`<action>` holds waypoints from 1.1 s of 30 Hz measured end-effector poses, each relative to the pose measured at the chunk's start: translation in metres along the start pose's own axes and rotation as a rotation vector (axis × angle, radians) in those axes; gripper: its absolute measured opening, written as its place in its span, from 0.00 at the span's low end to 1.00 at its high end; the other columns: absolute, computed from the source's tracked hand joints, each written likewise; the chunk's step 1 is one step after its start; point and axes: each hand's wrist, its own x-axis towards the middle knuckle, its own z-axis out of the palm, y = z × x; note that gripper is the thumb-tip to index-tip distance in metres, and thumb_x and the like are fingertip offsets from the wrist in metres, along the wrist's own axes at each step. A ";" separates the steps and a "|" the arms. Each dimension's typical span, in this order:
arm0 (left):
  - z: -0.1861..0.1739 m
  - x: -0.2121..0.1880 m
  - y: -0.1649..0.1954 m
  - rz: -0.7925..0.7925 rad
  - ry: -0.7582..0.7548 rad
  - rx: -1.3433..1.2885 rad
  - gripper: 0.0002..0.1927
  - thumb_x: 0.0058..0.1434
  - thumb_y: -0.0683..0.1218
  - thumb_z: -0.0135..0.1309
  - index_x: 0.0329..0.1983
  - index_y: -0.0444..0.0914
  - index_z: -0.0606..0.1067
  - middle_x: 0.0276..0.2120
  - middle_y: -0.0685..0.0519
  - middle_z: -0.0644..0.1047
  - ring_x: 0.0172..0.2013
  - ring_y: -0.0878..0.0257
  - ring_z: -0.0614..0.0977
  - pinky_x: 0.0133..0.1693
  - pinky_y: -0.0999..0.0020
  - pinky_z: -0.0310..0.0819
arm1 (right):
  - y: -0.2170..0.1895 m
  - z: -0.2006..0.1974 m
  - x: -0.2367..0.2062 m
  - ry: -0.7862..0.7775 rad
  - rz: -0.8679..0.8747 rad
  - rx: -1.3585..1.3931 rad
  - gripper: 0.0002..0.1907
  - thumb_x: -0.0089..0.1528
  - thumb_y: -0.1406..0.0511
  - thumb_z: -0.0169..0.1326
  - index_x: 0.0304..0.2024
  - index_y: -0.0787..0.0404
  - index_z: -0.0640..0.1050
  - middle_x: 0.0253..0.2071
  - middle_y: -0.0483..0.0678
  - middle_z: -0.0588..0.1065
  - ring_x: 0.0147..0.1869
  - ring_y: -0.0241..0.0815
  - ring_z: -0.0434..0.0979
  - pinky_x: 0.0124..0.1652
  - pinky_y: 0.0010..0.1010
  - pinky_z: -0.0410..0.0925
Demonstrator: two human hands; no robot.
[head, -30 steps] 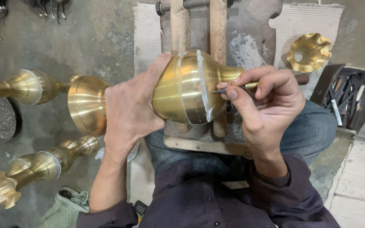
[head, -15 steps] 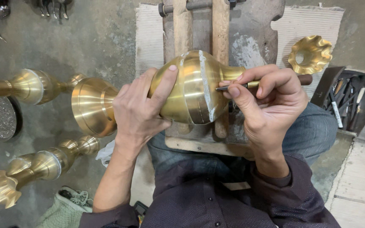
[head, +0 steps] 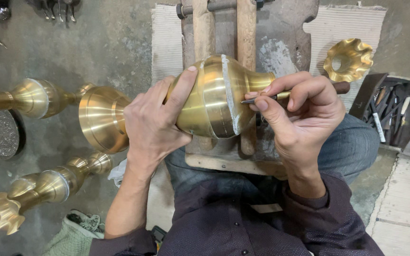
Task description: The person sits on the workshop floor holding a brass vase-shaped object on their lap and uses a small chisel-like punch tool to scrape and trim the white seam residue around the object's middle band, rotating the object to work around it.
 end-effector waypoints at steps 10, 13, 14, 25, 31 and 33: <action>-0.007 0.012 0.004 -0.089 -0.089 -0.109 0.52 0.37 0.40 0.64 0.72 0.47 0.65 0.39 0.51 0.80 0.36 0.52 0.82 0.36 0.59 0.74 | 0.002 -0.004 0.000 -0.016 -0.015 -0.005 0.18 0.69 0.80 0.62 0.37 0.62 0.66 0.42 0.53 0.77 0.45 0.38 0.83 0.51 0.28 0.82; -0.009 0.014 0.004 -0.138 -0.139 -0.105 0.53 0.35 0.39 0.63 0.72 0.48 0.65 0.34 0.51 0.79 0.32 0.50 0.81 0.32 0.57 0.72 | 0.002 -0.004 0.001 -0.012 -0.008 0.004 0.18 0.70 0.80 0.62 0.37 0.62 0.66 0.42 0.53 0.77 0.45 0.38 0.83 0.50 0.28 0.82; -0.009 0.014 0.004 -0.159 -0.166 -0.092 0.54 0.34 0.39 0.63 0.71 0.48 0.65 0.31 0.50 0.78 0.30 0.50 0.81 0.30 0.56 0.71 | 0.002 -0.003 0.001 -0.011 -0.008 0.007 0.18 0.70 0.80 0.62 0.37 0.62 0.66 0.42 0.53 0.77 0.45 0.38 0.84 0.50 0.28 0.82; -0.003 -0.001 -0.002 0.029 -0.038 -0.018 0.54 0.39 0.40 0.68 0.73 0.51 0.62 0.57 0.51 0.77 0.42 0.54 0.82 0.38 0.61 0.72 | -0.005 0.009 0.006 0.080 0.037 0.001 0.15 0.69 0.78 0.63 0.40 0.62 0.68 0.42 0.53 0.77 0.44 0.38 0.84 0.44 0.21 0.80; 0.001 0.000 -0.005 0.044 -0.041 -0.017 0.56 0.36 0.42 0.69 0.73 0.51 0.62 0.55 0.48 0.76 0.40 0.52 0.82 0.37 0.59 0.73 | -0.007 0.010 0.007 0.067 0.031 0.005 0.15 0.71 0.78 0.63 0.40 0.63 0.68 0.44 0.54 0.78 0.46 0.39 0.84 0.46 0.22 0.80; 0.001 0.000 -0.005 0.040 -0.043 -0.023 0.57 0.35 0.43 0.69 0.74 0.52 0.62 0.55 0.48 0.76 0.40 0.52 0.82 0.37 0.59 0.74 | -0.005 0.009 0.007 0.086 0.039 -0.021 0.15 0.69 0.78 0.62 0.40 0.62 0.68 0.42 0.53 0.77 0.44 0.39 0.84 0.44 0.22 0.80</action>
